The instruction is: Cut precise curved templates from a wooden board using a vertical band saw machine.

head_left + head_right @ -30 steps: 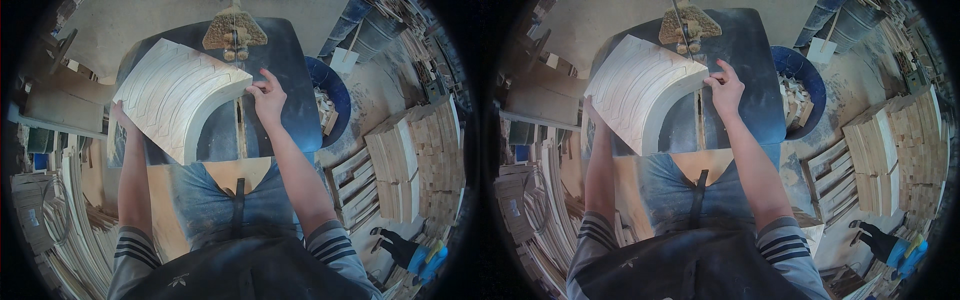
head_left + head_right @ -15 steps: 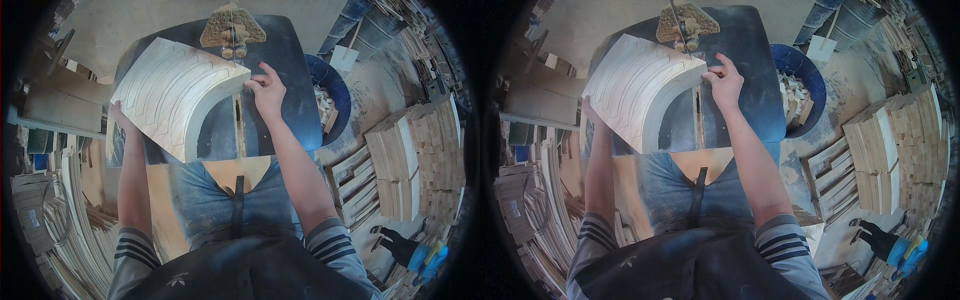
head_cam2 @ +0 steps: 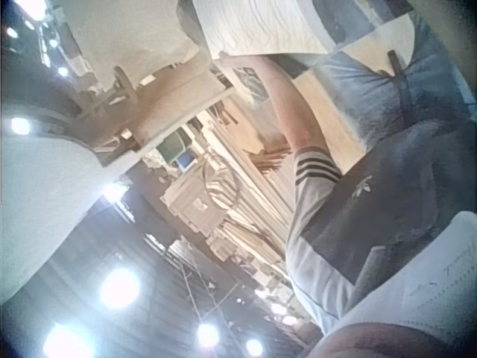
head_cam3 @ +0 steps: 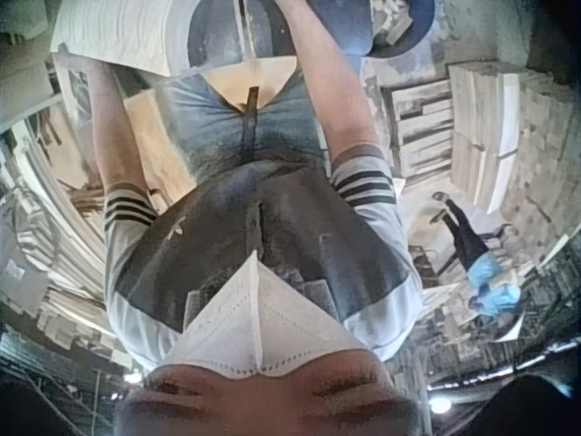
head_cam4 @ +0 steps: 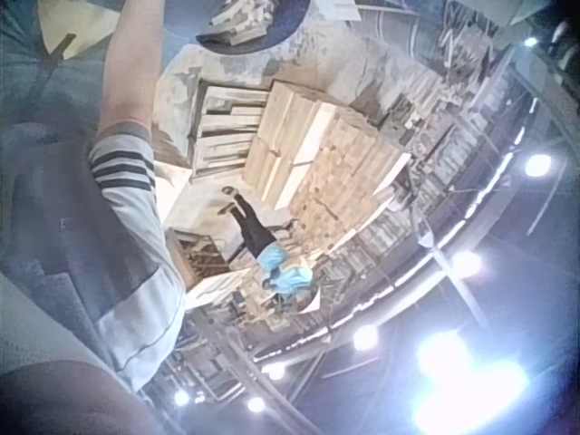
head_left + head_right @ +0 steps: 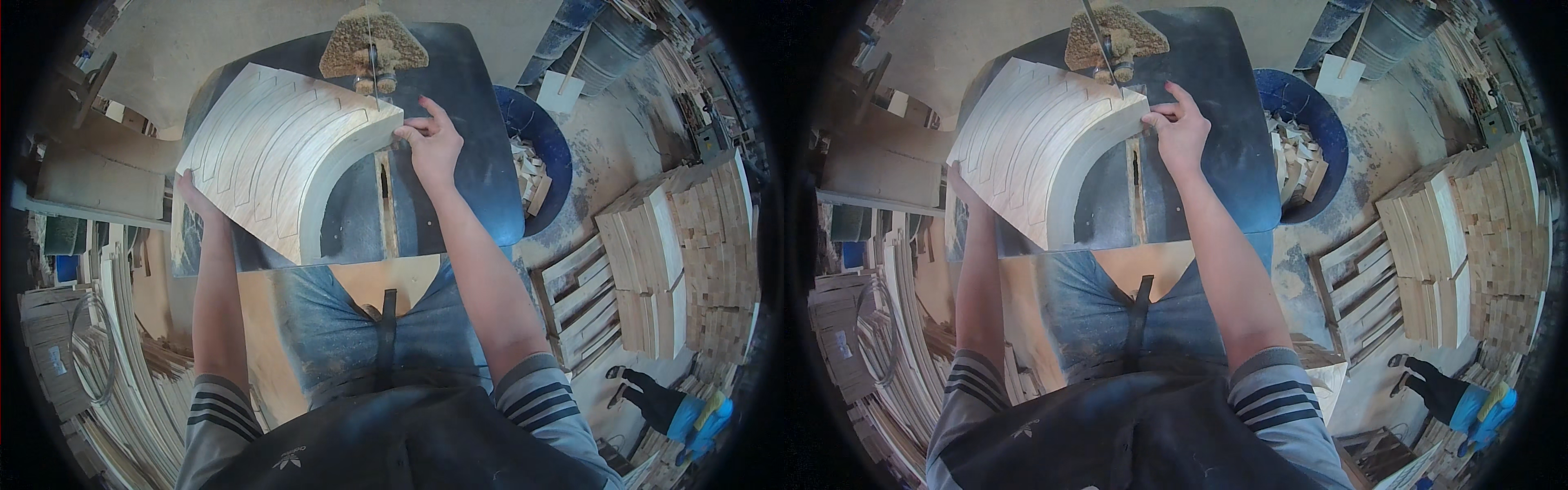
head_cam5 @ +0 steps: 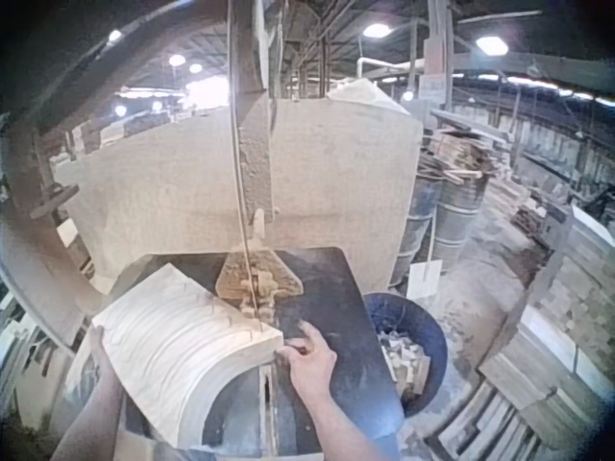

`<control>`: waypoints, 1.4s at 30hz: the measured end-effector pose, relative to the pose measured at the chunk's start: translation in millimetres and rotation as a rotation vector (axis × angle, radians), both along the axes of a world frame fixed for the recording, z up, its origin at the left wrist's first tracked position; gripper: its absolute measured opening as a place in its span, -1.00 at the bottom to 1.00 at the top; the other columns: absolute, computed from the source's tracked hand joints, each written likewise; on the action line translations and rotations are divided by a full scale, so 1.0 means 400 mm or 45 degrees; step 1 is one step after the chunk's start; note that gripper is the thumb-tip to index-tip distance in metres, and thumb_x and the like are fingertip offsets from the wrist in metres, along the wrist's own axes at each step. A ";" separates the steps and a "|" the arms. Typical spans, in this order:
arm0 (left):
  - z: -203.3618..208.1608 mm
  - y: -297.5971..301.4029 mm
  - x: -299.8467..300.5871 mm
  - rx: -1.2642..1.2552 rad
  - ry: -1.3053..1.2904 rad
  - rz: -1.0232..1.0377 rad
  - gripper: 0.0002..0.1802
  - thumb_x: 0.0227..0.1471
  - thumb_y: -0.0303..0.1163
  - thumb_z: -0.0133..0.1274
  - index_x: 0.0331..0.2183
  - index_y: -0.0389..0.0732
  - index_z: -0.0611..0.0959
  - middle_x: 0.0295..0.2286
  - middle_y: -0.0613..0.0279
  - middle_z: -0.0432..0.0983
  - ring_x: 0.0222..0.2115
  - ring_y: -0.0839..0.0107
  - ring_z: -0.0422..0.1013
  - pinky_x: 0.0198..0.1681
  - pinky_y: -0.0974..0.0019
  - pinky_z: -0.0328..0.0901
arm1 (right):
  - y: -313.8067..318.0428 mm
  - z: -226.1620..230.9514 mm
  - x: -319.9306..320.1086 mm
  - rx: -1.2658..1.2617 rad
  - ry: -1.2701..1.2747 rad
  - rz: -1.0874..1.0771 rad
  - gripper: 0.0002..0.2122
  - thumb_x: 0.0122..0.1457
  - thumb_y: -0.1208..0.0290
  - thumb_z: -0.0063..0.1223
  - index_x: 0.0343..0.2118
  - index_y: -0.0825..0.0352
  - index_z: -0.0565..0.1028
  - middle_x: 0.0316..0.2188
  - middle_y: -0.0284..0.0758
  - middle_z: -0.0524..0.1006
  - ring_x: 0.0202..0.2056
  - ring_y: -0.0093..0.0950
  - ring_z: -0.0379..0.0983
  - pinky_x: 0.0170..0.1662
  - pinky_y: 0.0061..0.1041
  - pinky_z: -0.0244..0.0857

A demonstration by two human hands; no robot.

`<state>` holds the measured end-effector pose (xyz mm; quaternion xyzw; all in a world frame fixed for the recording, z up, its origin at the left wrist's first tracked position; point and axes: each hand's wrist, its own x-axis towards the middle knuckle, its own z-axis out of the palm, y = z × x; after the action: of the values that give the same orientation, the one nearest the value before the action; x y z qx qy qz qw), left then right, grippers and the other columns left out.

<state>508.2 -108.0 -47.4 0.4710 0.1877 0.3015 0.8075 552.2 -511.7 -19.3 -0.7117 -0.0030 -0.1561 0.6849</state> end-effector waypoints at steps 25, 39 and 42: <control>0.013 -0.030 -0.001 0.023 -0.009 0.054 -0.62 0.10 -0.26 -0.18 -0.10 -0.29 0.37 -0.18 0.02 0.37 -0.17 0.17 0.42 -0.09 0.13 0.33 | -0.005 -0.003 0.023 -0.041 0.021 0.076 -0.51 -0.05 0.71 0.19 0.03 0.46 0.42 -0.39 -0.24 0.64 -0.34 -0.64 0.53 -0.15 -0.61 0.40; -0.012 0.002 0.007 0.004 -0.017 0.039 -0.61 0.09 -0.26 -0.18 -0.09 -0.30 0.37 -0.17 0.02 0.37 -0.17 0.17 0.42 -0.09 0.13 0.34 | 0.004 -0.008 0.031 -0.004 0.005 0.025 -0.54 -0.11 0.68 0.23 -0.04 0.40 0.49 -0.43 -0.24 0.64 -0.40 -0.60 0.56 -0.18 -0.59 0.41; -0.006 -0.007 0.009 0.001 -0.013 0.045 -0.60 0.09 -0.26 -0.18 -0.08 -0.30 0.37 -0.17 0.02 0.37 -0.17 0.17 0.43 -0.08 0.13 0.34 | 0.000 -0.015 0.036 -0.044 -0.004 0.023 -0.53 -0.11 0.68 0.23 -0.03 0.40 0.48 -0.43 -0.24 0.64 -0.40 -0.59 0.56 -0.19 -0.59 0.41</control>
<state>511.7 -110.8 -49.9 0.4665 0.1916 0.3181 0.8028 566.7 -511.8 -25.4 -0.7230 -0.0132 -0.1508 0.6740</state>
